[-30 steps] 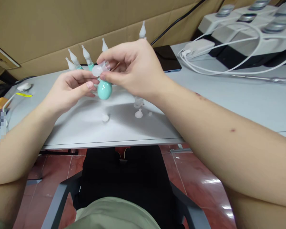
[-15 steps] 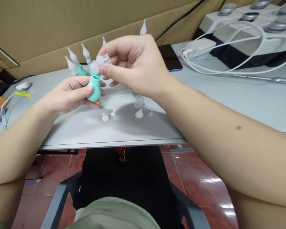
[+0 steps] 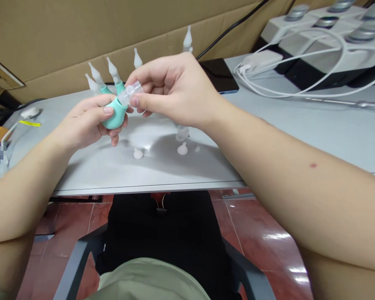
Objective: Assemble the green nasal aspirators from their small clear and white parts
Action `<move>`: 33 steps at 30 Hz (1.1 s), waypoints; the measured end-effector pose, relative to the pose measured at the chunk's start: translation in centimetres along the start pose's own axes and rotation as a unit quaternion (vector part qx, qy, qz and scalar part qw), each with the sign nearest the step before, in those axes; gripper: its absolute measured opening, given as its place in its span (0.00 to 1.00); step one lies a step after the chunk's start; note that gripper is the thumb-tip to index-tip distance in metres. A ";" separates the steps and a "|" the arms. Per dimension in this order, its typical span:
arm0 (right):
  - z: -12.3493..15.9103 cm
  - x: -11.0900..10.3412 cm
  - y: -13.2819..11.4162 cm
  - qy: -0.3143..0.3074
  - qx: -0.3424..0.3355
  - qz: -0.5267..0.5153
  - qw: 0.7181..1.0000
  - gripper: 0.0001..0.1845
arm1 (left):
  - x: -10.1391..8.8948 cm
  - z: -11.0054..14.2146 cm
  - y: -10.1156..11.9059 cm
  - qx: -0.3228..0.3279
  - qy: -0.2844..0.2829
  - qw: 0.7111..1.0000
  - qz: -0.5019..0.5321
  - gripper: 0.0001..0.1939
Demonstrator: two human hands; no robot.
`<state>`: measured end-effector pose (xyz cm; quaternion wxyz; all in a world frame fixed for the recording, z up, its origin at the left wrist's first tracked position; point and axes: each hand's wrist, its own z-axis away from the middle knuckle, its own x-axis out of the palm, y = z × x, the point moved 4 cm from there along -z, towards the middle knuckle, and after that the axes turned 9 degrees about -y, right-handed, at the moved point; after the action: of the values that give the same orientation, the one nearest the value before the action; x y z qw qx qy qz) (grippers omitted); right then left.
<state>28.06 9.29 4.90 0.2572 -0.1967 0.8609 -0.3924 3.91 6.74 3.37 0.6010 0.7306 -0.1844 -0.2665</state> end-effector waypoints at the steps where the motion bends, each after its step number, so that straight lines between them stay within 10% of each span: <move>1: 0.0 0.0 0.0 -0.001 0.004 0.002 1.000 0.24 | 0.0 0.0 0.0 -0.001 -0.001 1.000 -0.001 0.11; 33: 1.0 -0.1 -0.9 -0.032 0.023 0.202 0.979 0.05 | 0.8 0.4 0.3 -0.036 0.049 0.986 -0.153 0.13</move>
<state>28.91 8.22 5.06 0.3634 -0.0251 0.8648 -0.3455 4.28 5.92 3.51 0.5872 0.7404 -0.0310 -0.3257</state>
